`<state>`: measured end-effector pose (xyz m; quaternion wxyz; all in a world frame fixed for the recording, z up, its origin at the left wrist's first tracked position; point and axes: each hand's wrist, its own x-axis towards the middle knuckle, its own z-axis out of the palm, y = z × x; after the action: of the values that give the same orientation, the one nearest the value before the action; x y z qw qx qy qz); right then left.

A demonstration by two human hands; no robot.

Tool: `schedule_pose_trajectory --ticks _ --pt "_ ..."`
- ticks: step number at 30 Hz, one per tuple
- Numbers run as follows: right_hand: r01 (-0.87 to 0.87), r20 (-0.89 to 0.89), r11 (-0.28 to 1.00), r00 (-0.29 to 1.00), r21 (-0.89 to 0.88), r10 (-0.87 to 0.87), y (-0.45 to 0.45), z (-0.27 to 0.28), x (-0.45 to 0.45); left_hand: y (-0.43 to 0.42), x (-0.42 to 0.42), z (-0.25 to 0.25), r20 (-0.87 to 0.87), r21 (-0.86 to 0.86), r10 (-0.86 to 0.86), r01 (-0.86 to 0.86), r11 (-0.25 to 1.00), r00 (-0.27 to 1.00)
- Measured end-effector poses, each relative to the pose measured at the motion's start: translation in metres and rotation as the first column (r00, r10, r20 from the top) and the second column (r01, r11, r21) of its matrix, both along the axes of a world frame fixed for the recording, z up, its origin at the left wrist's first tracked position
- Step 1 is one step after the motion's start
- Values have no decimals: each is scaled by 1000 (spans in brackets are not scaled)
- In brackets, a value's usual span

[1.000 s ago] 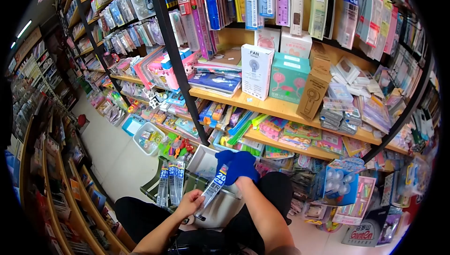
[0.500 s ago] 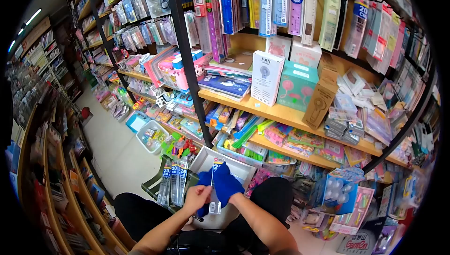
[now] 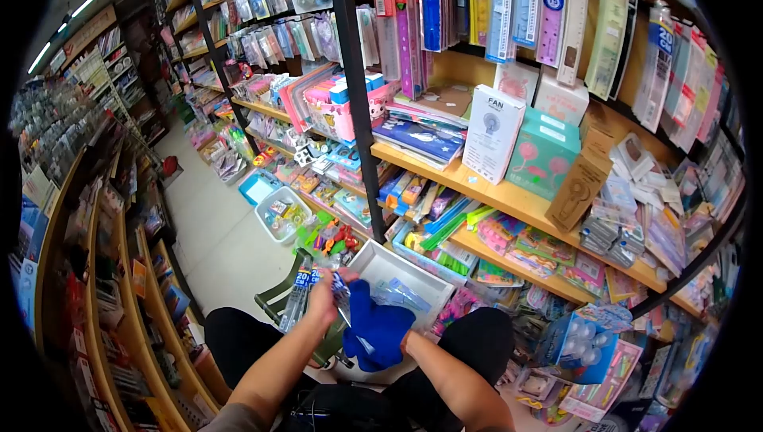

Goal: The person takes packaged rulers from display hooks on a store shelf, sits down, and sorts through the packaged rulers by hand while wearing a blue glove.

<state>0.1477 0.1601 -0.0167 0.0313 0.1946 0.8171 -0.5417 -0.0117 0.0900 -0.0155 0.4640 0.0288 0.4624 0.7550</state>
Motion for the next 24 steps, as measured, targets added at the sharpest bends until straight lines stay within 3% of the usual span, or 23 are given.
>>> schedule_pose_trajectory --ticks 3,6,10,12,14,15,16,18,22,24 --pt "-66 -9 994 998 87 67 -1 2 -1 -6 -13 9 26 13 49 -50 999 998" --pt "-125 -10 977 992 171 128 0 3 -4 -11 5 -9 107 61 -219 213 975 970" --pt "-224 4 933 973 283 232 3 10 -8 -10 -9 -23 142 104 -3 -11 995 990" --pt "-280 13 901 956 332 293 5 16 -8 -16 -36 -22 86 81 170 -177 981 982" --pt "-334 41 855 937 396 347 5 23 -8 -35 -74 -32 -285 -134 209 -255 958 935" --pt "-356 56 833 928 423 369 5 28 -9 -43 -85 -30 -512 -393 108 -344 853 852" --pt "-381 75 807 917 450 391 6 33 -9 -61 -108 -70 -787 -450 -95 -462 765 609" --pt "-377 103 788 920 486 377 10 39 -9 -91 -113 -73 -773 -635 -455 -559 534 443" --pt "-90 -1 869 995 487 103 19 3 -6 -119 -112 -87 -671 -738 -570 -500 453 474" --pt "-68 -55 892 993 447 103 24 -1 -8 -119 -113 -89 -620 -784 -565 -443 435 544"
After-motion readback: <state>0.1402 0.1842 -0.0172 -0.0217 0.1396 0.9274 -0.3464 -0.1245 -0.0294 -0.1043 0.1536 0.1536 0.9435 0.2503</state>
